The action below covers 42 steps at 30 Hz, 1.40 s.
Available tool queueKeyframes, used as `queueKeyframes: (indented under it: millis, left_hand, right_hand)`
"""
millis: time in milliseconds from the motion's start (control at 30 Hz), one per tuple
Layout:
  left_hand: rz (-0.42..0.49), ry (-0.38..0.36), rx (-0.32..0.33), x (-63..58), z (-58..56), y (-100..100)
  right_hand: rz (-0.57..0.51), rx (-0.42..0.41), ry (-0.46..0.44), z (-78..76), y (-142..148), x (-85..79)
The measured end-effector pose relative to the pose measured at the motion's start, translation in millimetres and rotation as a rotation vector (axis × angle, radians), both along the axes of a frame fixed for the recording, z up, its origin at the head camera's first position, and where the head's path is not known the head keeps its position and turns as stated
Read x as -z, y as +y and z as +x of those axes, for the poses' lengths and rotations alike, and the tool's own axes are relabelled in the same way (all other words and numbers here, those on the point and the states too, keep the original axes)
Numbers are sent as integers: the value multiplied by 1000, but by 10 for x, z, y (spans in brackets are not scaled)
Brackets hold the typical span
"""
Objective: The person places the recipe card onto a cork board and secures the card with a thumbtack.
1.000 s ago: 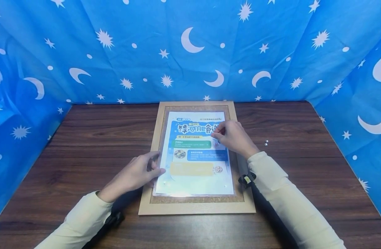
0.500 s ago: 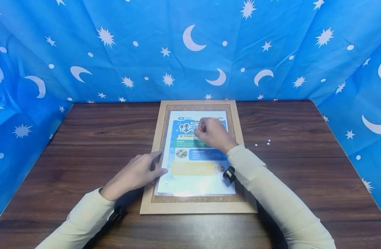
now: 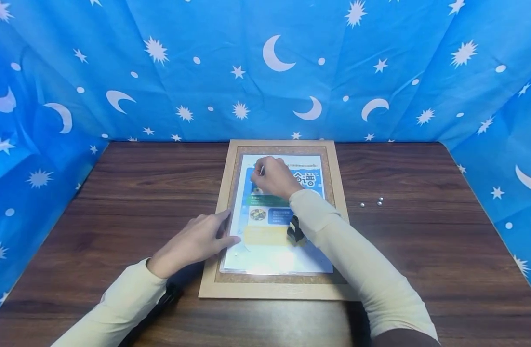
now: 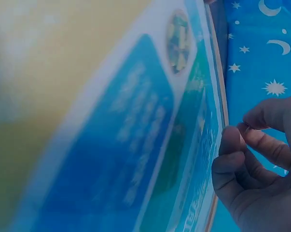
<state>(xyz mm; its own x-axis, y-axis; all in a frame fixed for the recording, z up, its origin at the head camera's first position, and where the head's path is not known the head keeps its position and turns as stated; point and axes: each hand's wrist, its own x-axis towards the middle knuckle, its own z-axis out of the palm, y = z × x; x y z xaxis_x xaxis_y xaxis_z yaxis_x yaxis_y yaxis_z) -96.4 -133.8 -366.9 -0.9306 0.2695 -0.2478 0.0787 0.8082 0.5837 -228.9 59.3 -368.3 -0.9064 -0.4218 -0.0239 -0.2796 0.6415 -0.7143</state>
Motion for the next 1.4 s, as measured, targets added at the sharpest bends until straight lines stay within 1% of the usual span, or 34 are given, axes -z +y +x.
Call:
queueKeyframes:
  millis: [100, 200, 367, 500, 633, 833, 1067, 1400]
  left_hand:
    - [-4, -1, 5, -1, 0, 10]
    - [-9, 1, 7, -3, -1, 17]
    - [-31, 4, 11, -2, -12, 23]
    - [-51, 17, 12, 0, -16, 29]
    - [-68, 26, 10, 5, -15, 37]
    - [-86, 29, 5, 3, -17, 45]
    - [-83, 27, -2, 12, -14, 48]
    - [-83, 29, 0, 3, -5, 43]
  right_hand:
    - [-28, -7, -13, -92, -58, 5]
    - [-76, 11, -49, -170, -92, 20]
    - [-194, 112, -161, -279, -146, 60]
    - [-254, 178, -216, -345, -194, 92]
    - [-275, 217, -237, -398, -221, 111]
    - [-306, 264, -298, -464, -258, 107]
    - [-330, 276, -367, -494, -281, 71]
    - [-343, 289, -392, -514, -312, 26]
